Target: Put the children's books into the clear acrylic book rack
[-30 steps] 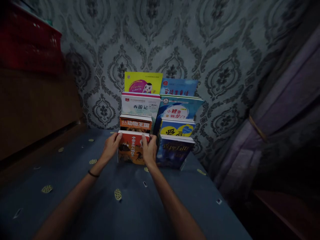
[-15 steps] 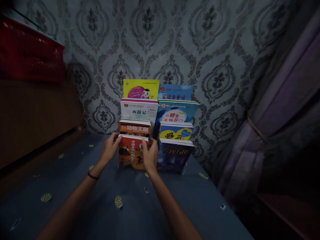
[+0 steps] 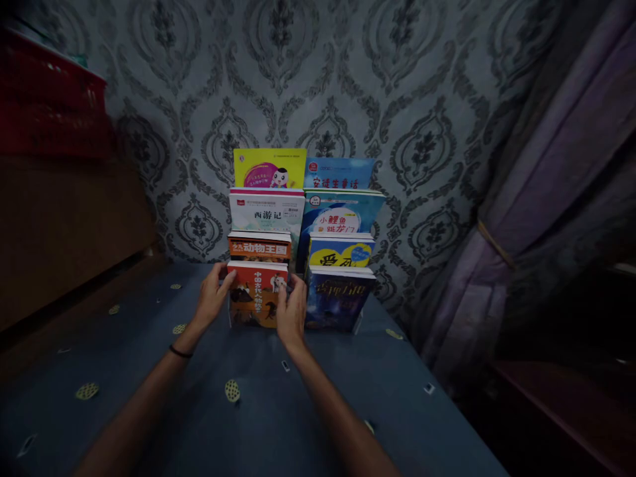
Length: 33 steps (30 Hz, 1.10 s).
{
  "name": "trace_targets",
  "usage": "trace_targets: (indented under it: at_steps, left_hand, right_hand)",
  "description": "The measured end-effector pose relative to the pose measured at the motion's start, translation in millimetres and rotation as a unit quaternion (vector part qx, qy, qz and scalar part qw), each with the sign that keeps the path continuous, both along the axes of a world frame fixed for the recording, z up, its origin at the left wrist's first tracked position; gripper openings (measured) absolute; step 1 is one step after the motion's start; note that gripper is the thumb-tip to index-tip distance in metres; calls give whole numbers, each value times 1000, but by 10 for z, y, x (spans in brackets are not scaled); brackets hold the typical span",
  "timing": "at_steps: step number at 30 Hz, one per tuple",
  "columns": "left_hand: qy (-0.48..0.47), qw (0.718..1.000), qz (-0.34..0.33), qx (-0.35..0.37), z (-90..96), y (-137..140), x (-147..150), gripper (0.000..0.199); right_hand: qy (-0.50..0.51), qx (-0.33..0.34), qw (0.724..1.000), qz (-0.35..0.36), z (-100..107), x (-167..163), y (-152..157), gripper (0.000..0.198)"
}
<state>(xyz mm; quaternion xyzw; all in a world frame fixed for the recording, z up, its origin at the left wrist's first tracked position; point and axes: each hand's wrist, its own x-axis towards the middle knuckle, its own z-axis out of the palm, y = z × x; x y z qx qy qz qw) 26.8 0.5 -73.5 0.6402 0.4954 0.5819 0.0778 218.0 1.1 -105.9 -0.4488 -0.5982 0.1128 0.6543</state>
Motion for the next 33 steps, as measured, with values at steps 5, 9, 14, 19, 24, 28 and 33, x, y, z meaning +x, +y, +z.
trace_targets:
  at_steps: [5,9,14,19,24,28,33]
  left_hand:
    - [24,1000,3,3,-6,-25,-14,24]
    - [31,999,4,8,-7,-41,-20,24]
    - [37,999,3,4,-9,-59,-18,27]
    - [36,999,-1,3,6,-80,-14,29]
    - [35,999,0,8,14,-92,-16,30]
    - [37,999,5,7,12,-97,-5,32]
    - [21,1000,0,17,13,-102,3,37]
  right_hand:
    - [-31,6,999,-6,-21,32,-32,34]
    - [-37,3,999,-6,-9,37,-36,34]
    - [-35,1,999,-1,-13,39,-44,34]
    - [-34,7,999,-7,9,31,-59,34]
    - [-48,12,999,-10,45,52,-82,36]
    - [-50,7,999,-1,80,75,-101,37]
    - [-40,1,999,21,135,89,-117,41]
